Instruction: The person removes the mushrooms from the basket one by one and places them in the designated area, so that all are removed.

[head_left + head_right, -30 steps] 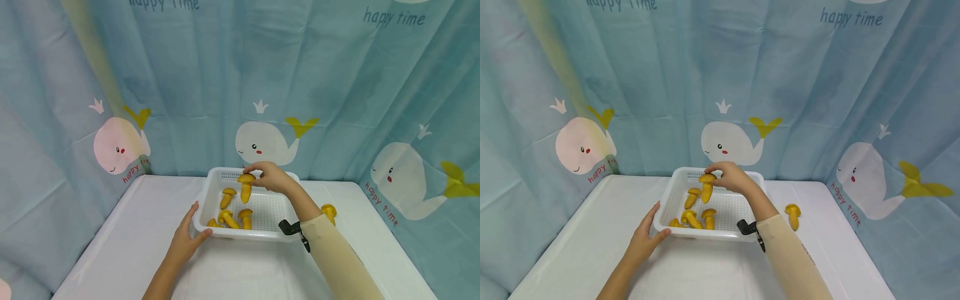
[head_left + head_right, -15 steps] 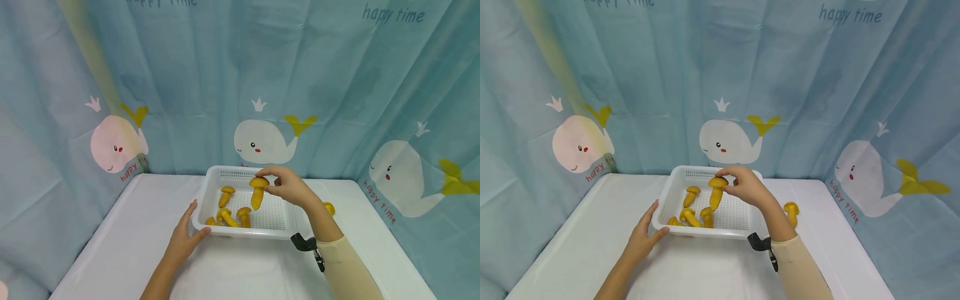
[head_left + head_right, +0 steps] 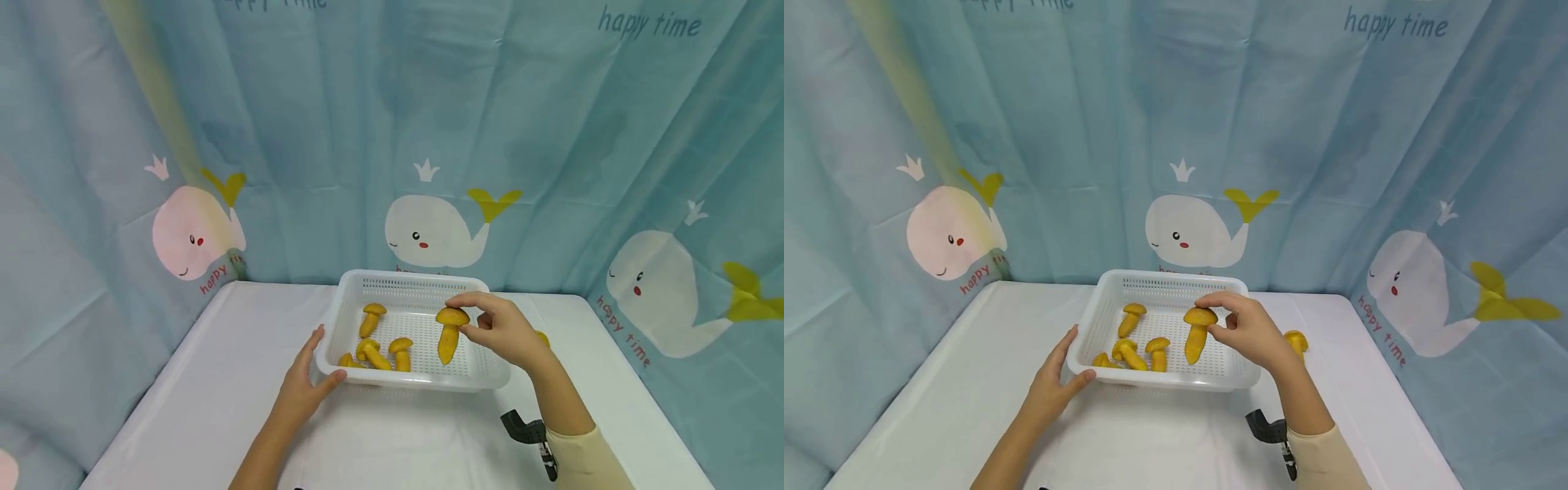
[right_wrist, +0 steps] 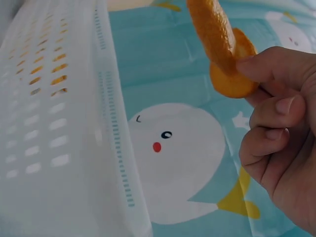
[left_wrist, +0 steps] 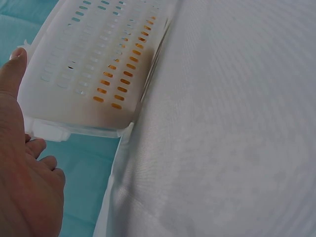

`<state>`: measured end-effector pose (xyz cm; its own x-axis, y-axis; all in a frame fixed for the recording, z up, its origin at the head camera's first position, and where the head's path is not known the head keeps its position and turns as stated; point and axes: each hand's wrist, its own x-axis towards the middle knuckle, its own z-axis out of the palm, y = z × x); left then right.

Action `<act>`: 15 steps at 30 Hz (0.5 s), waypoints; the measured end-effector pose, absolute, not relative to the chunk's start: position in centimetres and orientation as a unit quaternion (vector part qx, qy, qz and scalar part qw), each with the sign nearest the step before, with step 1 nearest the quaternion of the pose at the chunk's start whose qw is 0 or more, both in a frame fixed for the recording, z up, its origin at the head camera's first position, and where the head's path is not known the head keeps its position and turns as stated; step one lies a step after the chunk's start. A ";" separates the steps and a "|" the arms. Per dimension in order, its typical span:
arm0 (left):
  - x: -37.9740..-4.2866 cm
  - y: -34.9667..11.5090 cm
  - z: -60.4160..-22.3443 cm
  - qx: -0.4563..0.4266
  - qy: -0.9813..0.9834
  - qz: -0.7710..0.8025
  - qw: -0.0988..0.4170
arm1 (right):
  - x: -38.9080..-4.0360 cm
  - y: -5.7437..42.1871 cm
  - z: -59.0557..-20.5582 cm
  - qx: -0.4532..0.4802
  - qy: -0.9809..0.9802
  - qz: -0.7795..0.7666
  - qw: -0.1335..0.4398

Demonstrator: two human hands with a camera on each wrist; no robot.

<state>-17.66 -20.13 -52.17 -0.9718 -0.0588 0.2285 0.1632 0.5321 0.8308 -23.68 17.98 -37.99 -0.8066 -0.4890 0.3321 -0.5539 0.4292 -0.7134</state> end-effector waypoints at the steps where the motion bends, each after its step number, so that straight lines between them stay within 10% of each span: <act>1: -17.7 -20.1 -52.1 -0.030 -0.867 -0.484 0.114 | -23.4 18.3 -38.2 0.309 -0.843 0.440 0.037; 15: -17.6 -20.0 -52.2 -0.024 -0.867 -0.486 0.110 | -21.1 22.5 -40.0 0.343 -0.819 0.458 0.053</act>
<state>-17.63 -20.03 -52.18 -0.9745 -0.0658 0.2146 0.1487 0.5269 0.8368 -21.10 22.49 -39.96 -0.7595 -0.5127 0.4004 -0.6096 0.3460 -0.7132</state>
